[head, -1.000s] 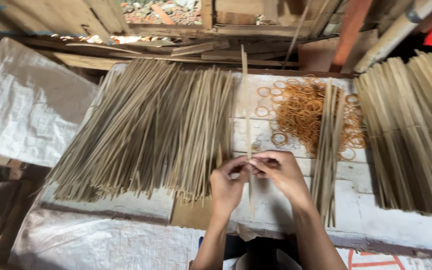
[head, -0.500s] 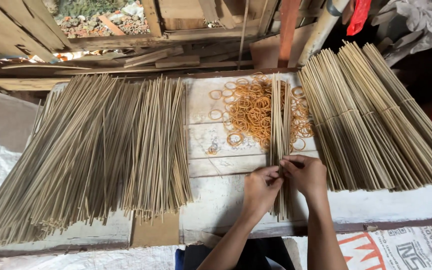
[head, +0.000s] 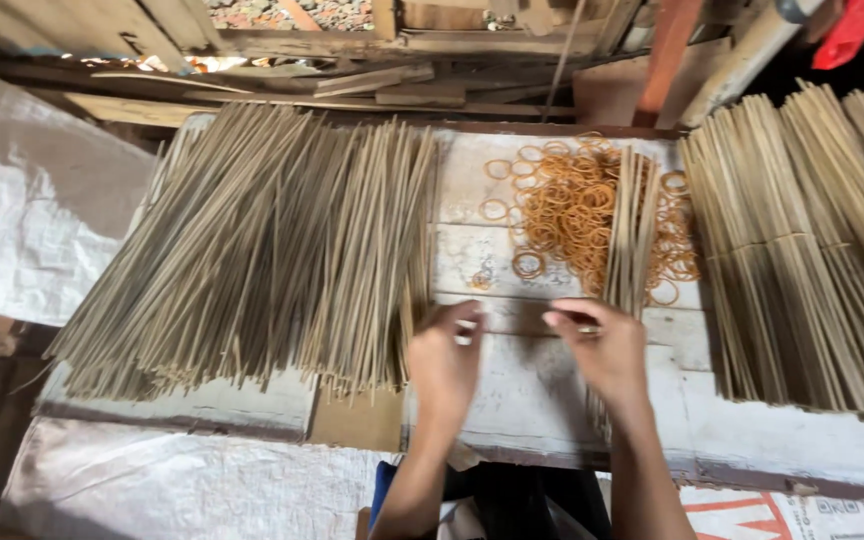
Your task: Aligning and bundling thin wooden sticks using rubber bands on a work table.
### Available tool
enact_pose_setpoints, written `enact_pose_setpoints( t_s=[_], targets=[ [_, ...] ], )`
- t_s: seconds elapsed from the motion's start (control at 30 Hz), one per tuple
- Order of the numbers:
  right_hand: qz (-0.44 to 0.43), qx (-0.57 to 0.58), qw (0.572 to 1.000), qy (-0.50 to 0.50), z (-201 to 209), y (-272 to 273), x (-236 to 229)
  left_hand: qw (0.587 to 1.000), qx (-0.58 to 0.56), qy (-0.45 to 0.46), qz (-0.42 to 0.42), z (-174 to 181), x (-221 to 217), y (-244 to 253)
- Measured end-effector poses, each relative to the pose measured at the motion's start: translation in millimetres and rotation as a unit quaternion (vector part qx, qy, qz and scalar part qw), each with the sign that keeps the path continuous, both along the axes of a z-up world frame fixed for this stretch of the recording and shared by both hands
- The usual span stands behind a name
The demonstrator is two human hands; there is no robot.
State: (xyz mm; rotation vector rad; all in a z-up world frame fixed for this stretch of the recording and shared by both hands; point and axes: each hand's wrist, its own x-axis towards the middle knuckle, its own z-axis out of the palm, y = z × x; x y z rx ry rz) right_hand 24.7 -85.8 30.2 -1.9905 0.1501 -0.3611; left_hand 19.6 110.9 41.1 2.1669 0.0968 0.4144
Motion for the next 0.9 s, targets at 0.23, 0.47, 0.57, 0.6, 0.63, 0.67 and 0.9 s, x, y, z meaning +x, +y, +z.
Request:
enact_pose_setpoints(
  t_s=[0.23,0.47,0.57,0.6,0.63,0.67,0.9],
  targets=[
    [0.195,-0.035,0.978,0.059,-3.5,135.8,43.7,0.967,0.146,0.066,0.197,-40.3,8.2,102.6],
    [0.194,-0.117,0.960,0.163,-3.1,187.2,68.1,0.976,0.097,0.124,0.150,-51.6,8.7,119.1],
    [0.193,-0.122,0.956,0.183,-3.0,186.7,78.7,0.982,0.077,0.107,0.138,-47.5,10.5,120.4],
    [0.197,-0.118,0.953,0.196,-2.8,185.5,80.6,0.983,0.072,0.104,0.132,-48.3,9.8,120.1],
    [0.195,-0.118,0.954,0.196,-1.0,184.9,80.3,0.983,0.072,0.103,0.131,-45.4,8.7,119.9],
    [0.195,-0.106,0.955,0.199,1.1,183.8,79.8,0.984,0.070,0.105,0.123,-42.3,7.5,119.3],
    [0.190,-0.183,0.938,0.227,-7.8,196.7,91.2,0.985,0.100,0.083,0.117,-49.8,9.1,119.8]
  ],
)
